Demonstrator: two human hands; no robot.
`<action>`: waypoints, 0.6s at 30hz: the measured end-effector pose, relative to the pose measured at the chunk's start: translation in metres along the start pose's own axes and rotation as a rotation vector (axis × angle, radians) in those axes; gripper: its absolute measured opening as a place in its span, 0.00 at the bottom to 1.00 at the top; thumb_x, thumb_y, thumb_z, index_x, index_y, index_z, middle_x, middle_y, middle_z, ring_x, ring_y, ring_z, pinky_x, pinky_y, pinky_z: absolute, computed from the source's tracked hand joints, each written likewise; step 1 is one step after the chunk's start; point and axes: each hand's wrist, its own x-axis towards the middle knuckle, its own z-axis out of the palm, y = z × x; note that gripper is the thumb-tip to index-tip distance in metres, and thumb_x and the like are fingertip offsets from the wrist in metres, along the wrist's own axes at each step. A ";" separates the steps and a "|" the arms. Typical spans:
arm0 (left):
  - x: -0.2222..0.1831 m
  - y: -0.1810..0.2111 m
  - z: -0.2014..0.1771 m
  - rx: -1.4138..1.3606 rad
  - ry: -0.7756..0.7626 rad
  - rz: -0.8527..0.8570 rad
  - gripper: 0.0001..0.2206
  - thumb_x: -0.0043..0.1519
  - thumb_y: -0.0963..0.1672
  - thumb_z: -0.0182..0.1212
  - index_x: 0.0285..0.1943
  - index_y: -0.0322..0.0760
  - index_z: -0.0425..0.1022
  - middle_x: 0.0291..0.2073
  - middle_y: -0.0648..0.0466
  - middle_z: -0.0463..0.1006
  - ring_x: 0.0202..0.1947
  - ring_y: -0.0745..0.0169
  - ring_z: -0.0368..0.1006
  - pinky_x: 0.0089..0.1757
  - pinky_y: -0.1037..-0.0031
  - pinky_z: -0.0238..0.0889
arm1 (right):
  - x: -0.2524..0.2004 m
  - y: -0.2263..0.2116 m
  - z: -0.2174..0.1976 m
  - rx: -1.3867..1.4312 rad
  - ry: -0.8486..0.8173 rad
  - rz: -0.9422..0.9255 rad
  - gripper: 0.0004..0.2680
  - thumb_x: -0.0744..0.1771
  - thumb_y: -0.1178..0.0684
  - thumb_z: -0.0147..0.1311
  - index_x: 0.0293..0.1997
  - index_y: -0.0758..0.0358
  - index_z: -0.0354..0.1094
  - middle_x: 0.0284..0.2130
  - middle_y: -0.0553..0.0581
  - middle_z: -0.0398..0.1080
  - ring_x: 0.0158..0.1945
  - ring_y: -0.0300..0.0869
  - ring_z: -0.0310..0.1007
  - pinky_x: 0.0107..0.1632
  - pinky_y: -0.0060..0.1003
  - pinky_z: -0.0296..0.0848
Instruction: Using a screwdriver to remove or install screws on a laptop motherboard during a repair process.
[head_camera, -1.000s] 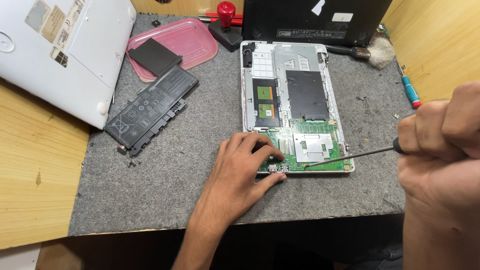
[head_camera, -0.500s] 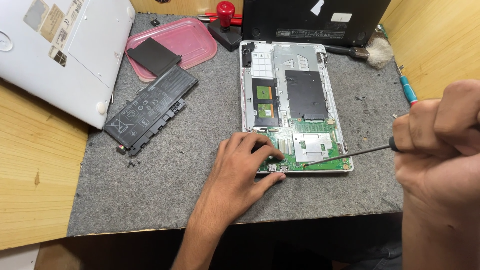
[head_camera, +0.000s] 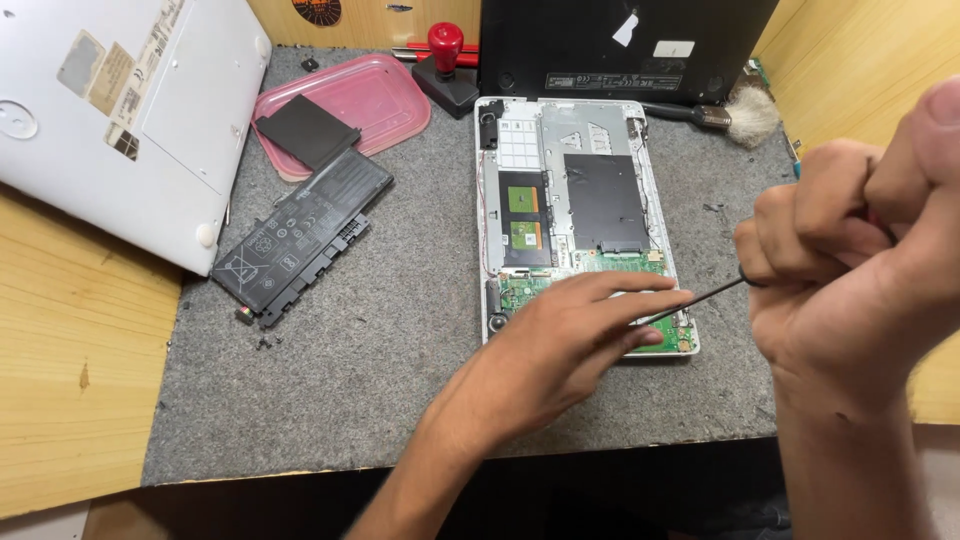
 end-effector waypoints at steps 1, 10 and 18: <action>0.004 0.001 0.001 0.002 0.000 -0.001 0.16 0.71 0.41 0.55 0.68 0.43 0.68 0.62 0.42 0.76 0.63 0.46 0.76 0.62 0.64 0.68 | -0.002 -0.004 0.006 0.002 -0.001 -0.001 0.17 0.70 0.38 0.33 0.24 0.49 0.32 0.15 0.45 0.30 0.14 0.32 0.25 0.17 0.31 0.30; 0.016 -0.030 0.020 -0.209 0.082 -0.028 0.17 0.65 0.38 0.66 0.63 0.38 0.74 0.52 0.51 0.83 0.54 0.61 0.83 0.59 0.76 0.76 | 0.009 0.017 -0.007 0.007 -0.030 -0.024 0.19 0.69 0.34 0.35 0.24 0.48 0.32 0.15 0.44 0.32 0.13 0.29 0.27 0.15 0.29 0.29; 0.046 -0.023 -0.029 -0.498 -0.302 -0.096 0.16 0.57 0.43 0.71 0.53 0.37 0.80 0.43 0.50 0.87 0.47 0.63 0.85 0.51 0.78 0.80 | 0.051 0.048 -0.025 1.278 -1.386 0.101 0.22 0.69 0.72 0.45 0.17 0.56 0.38 0.11 0.52 0.41 0.14 0.40 0.30 0.22 0.41 0.37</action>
